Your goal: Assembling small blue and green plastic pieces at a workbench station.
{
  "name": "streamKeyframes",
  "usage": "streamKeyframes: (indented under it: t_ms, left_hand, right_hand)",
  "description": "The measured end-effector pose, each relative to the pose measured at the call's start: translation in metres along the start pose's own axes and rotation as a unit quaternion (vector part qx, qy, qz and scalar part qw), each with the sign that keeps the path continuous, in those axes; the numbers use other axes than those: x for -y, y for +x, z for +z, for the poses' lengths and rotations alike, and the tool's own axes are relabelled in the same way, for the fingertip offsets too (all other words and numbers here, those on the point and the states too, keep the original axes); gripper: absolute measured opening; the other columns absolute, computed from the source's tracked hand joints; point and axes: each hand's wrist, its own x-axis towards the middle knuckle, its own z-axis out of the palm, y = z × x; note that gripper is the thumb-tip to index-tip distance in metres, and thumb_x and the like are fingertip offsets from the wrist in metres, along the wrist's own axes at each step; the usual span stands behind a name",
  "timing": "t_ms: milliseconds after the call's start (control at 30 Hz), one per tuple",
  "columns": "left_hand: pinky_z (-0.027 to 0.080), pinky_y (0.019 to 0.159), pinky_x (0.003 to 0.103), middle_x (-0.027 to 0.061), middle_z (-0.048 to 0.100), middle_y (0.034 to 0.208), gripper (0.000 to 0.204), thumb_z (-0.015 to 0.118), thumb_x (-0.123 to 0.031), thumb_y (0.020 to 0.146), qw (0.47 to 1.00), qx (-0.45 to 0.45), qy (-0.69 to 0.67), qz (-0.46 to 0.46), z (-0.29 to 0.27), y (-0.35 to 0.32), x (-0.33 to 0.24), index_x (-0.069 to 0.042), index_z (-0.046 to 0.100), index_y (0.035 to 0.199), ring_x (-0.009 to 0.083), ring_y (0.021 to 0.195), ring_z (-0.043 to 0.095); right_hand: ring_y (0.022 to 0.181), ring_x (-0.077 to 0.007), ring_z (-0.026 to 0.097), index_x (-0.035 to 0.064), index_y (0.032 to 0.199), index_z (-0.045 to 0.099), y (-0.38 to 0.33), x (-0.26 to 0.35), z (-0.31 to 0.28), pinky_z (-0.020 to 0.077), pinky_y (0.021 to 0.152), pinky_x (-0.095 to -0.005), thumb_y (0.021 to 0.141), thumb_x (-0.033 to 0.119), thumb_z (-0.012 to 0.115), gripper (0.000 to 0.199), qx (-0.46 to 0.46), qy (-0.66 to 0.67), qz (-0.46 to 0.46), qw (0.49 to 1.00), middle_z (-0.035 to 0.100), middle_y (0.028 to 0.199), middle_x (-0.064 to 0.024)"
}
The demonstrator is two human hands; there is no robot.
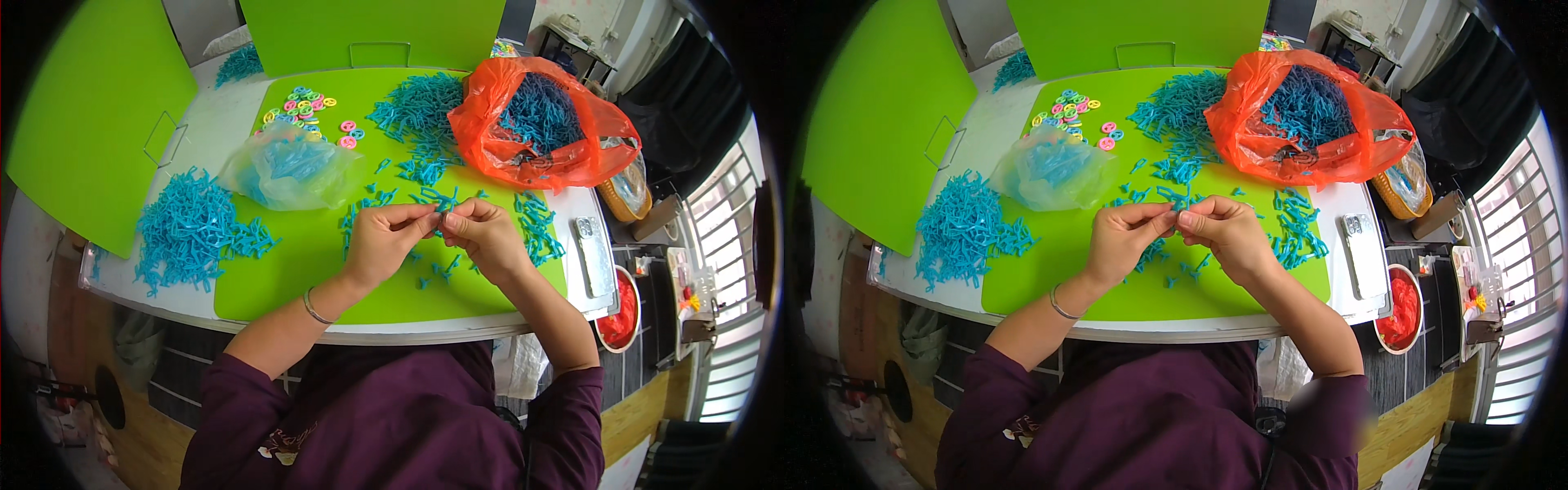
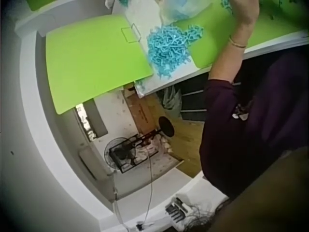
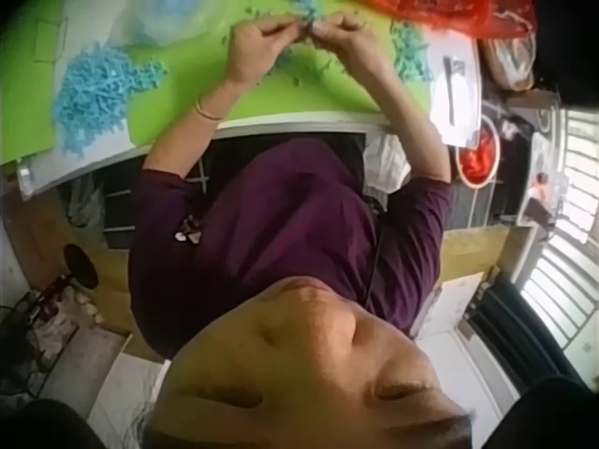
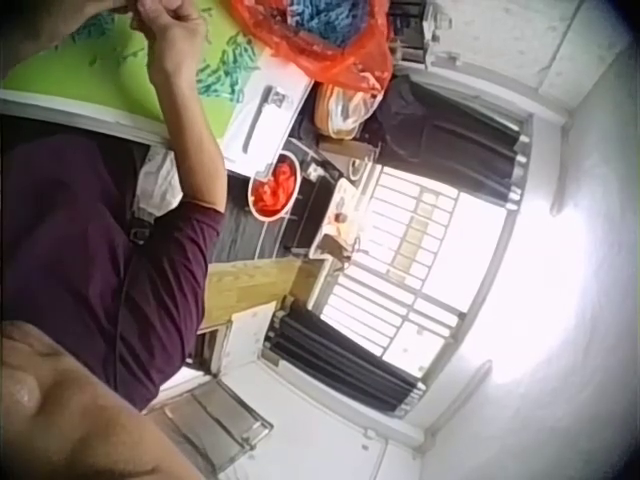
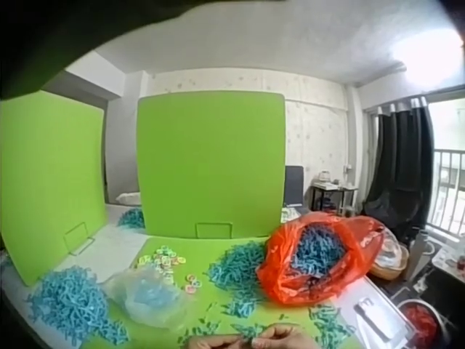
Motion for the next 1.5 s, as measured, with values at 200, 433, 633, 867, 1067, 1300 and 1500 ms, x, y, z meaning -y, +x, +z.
streamKeyframes:
  t_ms: [200,433,633,867,1067,1300,1500]
  left_hand:
    - [0.051,0.072,0.022,0.0068,0.067,0.089,0.023,0.063,-0.010,0.085,0.985,0.008,-0.164,-0.055,0.008,0.006,-0.009,0.005,0.062,0.103,0.0098,0.078,0.062]
    - [0.051,0.079,0.025,0.0095,0.065,0.097,0.021,0.060,-0.015,0.087,0.981,-0.007,-0.192,-0.039,-0.014,0.015,-0.011,0.003,0.060,0.099,0.0154,0.088,0.063]
    - [0.052,0.087,0.032,0.0136,0.062,0.103,0.042,0.052,-0.034,0.090,0.813,-0.138,-0.546,0.148,-0.120,0.031,-0.064,0.004,0.055,0.107,0.0231,0.100,0.060]
    - [0.051,0.069,0.025,0.0079,0.063,0.089,0.034,0.052,-0.031,0.090,0.825,-0.261,-0.463,0.191,-0.130,0.032,-0.062,-0.001,0.057,0.105,0.0183,0.082,0.060]
    - [0.048,0.059,0.022,0.0035,0.063,0.079,0.020,0.057,-0.023,0.088,0.958,-0.115,-0.262,-0.014,-0.059,0.030,-0.032,-0.005,0.062,0.095,0.0111,0.067,0.060]
    - [0.050,0.061,0.021,0.0044,0.063,0.084,0.024,0.056,-0.020,0.090,0.991,0.022,-0.088,-0.096,-0.013,0.013,-0.004,-0.001,0.061,0.104,0.0091,0.070,0.060]
    - [0.051,0.061,0.020,0.0041,0.064,0.088,0.030,0.063,-0.024,0.086,0.985,0.048,-0.074,-0.150,0.002,0.010,0.010,0.001,0.063,0.102,0.0088,0.072,0.060]
  right_hand:
    - [0.070,-0.0112,0.059,0.0018,0.082,0.060,0.004,-0.001,-0.001,0.0469,0.065,-0.0228,0.082,0.011,0.067,0.012,0.003,-0.061,-0.060,0.996,0.063,0.076,-0.0056]
    - [0.077,-0.0111,0.057,-0.0009,0.095,0.060,0.007,0.015,-0.008,0.0465,0.072,-0.0245,0.093,0.025,0.052,0.028,0.021,-0.126,-0.076,0.989,0.061,0.082,-0.0046]
    - [0.071,-0.0080,0.054,-0.0003,0.101,0.060,0.013,0.042,-0.044,0.0456,0.068,-0.0218,0.094,0.026,0.049,0.029,-0.079,-0.088,-0.100,0.988,0.061,0.084,-0.0020]
    - [0.066,-0.0115,0.055,0.0012,0.089,0.066,0.020,0.036,-0.070,0.0449,0.061,-0.0247,0.078,0.017,0.069,0.019,-0.114,-0.500,-0.157,0.844,0.061,0.071,-0.0018]
    - [0.073,-0.0274,0.061,0.0026,0.087,0.066,0.014,0.034,-0.075,0.0477,0.068,-0.0362,0.070,0.014,0.068,0.021,-0.135,-0.671,-0.172,0.709,0.065,0.081,-0.0117]
    - [0.069,-0.0155,0.061,0.0018,0.087,0.065,0.015,0.036,-0.056,0.0472,0.064,-0.0292,0.071,0.013,0.072,0.021,-0.096,-0.591,-0.136,0.790,0.065,0.077,-0.0064]
    - [0.067,-0.0138,0.061,0.0015,0.086,0.064,-0.001,0.021,-0.006,0.0474,0.060,-0.0253,0.073,0.008,0.072,0.017,-0.004,-0.545,-0.251,0.800,0.065,0.078,-0.0061]
